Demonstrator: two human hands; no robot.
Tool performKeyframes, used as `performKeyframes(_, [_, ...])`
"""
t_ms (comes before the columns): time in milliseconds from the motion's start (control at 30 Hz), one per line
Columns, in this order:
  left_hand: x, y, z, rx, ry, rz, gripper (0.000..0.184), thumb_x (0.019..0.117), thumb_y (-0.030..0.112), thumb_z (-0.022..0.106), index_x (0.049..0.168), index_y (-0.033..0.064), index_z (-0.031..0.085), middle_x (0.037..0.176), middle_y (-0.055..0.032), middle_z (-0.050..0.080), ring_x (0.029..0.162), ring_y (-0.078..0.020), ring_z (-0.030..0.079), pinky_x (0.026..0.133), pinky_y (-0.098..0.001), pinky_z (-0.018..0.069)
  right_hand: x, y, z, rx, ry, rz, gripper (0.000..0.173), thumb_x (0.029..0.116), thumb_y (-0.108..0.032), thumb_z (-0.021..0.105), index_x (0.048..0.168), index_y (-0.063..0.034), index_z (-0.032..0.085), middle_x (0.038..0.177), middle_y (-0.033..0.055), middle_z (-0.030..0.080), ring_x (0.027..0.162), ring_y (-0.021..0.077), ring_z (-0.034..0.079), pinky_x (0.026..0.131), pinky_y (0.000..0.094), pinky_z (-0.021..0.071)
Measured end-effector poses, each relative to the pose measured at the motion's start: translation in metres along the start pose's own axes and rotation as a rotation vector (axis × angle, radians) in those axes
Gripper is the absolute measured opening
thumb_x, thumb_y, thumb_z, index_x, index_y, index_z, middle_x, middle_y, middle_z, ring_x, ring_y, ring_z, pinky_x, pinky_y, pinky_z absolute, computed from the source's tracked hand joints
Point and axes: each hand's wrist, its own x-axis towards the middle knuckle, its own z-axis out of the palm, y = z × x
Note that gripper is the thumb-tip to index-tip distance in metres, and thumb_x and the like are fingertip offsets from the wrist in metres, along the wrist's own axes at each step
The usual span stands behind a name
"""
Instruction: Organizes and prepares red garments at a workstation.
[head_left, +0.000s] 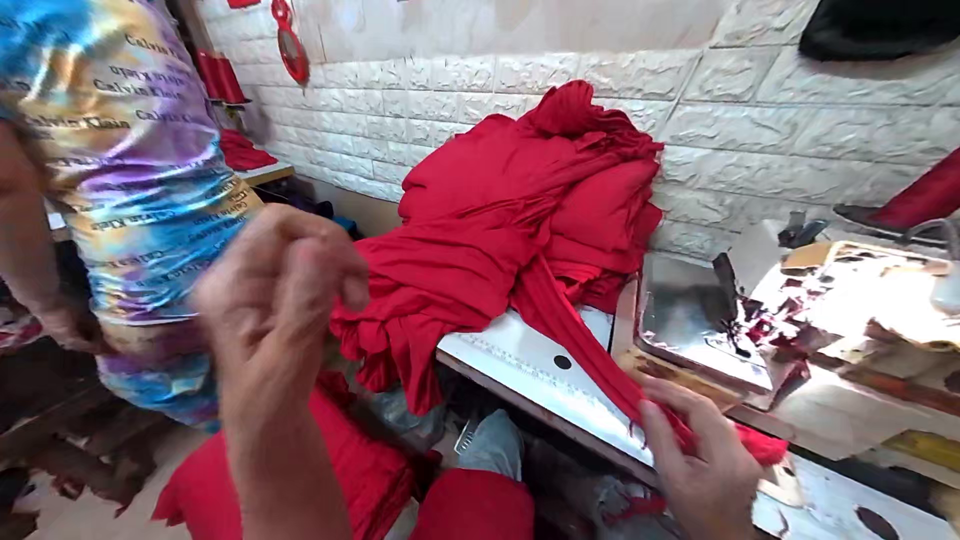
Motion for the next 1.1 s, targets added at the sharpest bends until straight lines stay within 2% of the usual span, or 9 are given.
performKeyframes(133, [-0.017,-0.071,-0.01,0.531,-0.211,-0.39,0.057,0.0938,0.029,0.07,0.14,0.0033,0.049,0.11,-0.012,0.069,0.1,-0.0246,0.067,0.086,-0.0485,0.0559,0.028,-0.013,0.044,-0.048,-0.218,0.073,0.048,0.0975,-0.027,0.061,0.133,0.0057,0.06,0.135,0.0246,0.063,0.119,0.0409,0.065,0.095,0.0584,0.0527])
performKeyframes(267, [-0.031,-0.129,-0.007,0.631,-0.434,-0.612,0.102,0.0804,0.026,0.087,0.161,0.0067,0.027,0.157,-0.0228,0.041,0.147,-0.0457,0.034,0.112,-0.0738,0.0252,0.045,-0.033,0.072,-0.27,-0.386,0.233,0.081,0.0909,-0.031,0.075,0.154,0.0051,0.039,0.155,0.0318,0.042,0.132,0.0533,0.052,0.098,0.0708,0.0427])
performKeyframes(467, [-0.032,-0.171,0.0,0.792,-0.594,-0.698,0.113,0.0811,0.022,0.086,0.164,0.0041,0.012,0.17,-0.0195,0.015,0.155,-0.0449,0.012,0.116,-0.0715,0.0185,0.036,-0.025,0.099,-0.291,-0.472,0.411,0.09,0.0965,-0.04,0.068,0.159,0.0064,0.024,0.161,0.032,0.03,0.145,0.0484,0.04,0.118,0.0595,0.0306])
performKeyframes(633, [-0.02,-0.198,-0.005,0.867,-0.626,-0.709,0.106,0.0852,0.031,0.083,0.164,0.0061,0.016,0.161,-0.0247,0.034,0.152,-0.0476,0.021,0.117,-0.0748,-0.0025,0.038,-0.032,0.095,-0.322,-0.426,0.402,0.082,0.0935,-0.029,0.073,0.156,0.0074,0.033,0.132,0.03,0.061,0.124,0.0477,0.058,0.107,0.061,0.0412])
performKeyframes(767, [-0.008,-0.193,-0.002,0.981,-0.61,-0.588,0.038,0.098,0.008,0.061,0.134,-0.003,0.06,0.13,-0.0298,0.062,0.123,-0.0477,0.059,0.107,-0.0677,0.0373,0.035,-0.035,0.091,-0.257,-0.41,0.38,0.048,0.0965,-0.016,0.067,0.14,0.0028,0.059,0.122,0.0252,0.068,0.116,0.0449,0.064,0.1,0.0613,0.0454])
performKeyframes(867, [-0.008,-0.152,0.011,1.044,-0.461,-0.478,0.026,0.0969,0.014,0.061,0.109,-0.0082,0.067,0.104,-0.0309,0.069,0.104,-0.0501,0.066,0.091,-0.0678,0.0448,0.03,-0.032,0.092,-0.106,-0.245,0.367,0.026,0.1006,-0.011,0.057,0.118,0.0047,0.068,0.096,0.0233,0.073,0.088,0.0417,0.073,0.077,0.0583,0.057])
performKeyframes(967, [-0.009,-0.095,0.026,0.885,-0.385,-0.389,0.03,0.0915,0.025,0.059,0.091,-0.0041,0.068,0.08,-0.024,0.066,0.083,-0.0452,0.067,0.071,-0.065,0.0474,0.034,-0.028,0.087,0.297,-0.205,0.516,0.029,0.1061,-0.016,0.042,0.12,0.002,0.061,0.088,0.0091,0.074,0.065,0.0179,0.071,0.059,0.036,0.0591])
performKeyframes(1033, [-0.022,-0.061,0.047,0.636,-0.503,-0.288,0.03,0.0884,0.029,0.061,0.092,0.0003,0.071,0.076,-0.0157,0.067,0.075,-0.0347,0.068,0.067,-0.058,0.0521,0.038,-0.022,0.085,0.614,-0.171,0.626,0.039,0.1082,-0.024,0.03,0.121,0.0018,0.057,0.088,0.0071,0.074,0.062,0.0135,0.07,0.051,0.0302,0.0577])
performKeyframes(1100, [-0.041,-0.038,0.071,0.317,-0.867,-0.226,0.031,0.0934,0.026,0.065,0.11,0.001,0.07,0.087,-0.0137,0.071,0.083,-0.0288,0.071,0.076,-0.0513,0.0566,0.042,-0.015,0.084,0.724,-0.162,0.722,0.061,0.1082,-0.044,0.019,0.128,-0.0006,0.057,0.096,0.0064,0.074,0.078,0.0127,0.072,0.066,0.0332,0.0607])
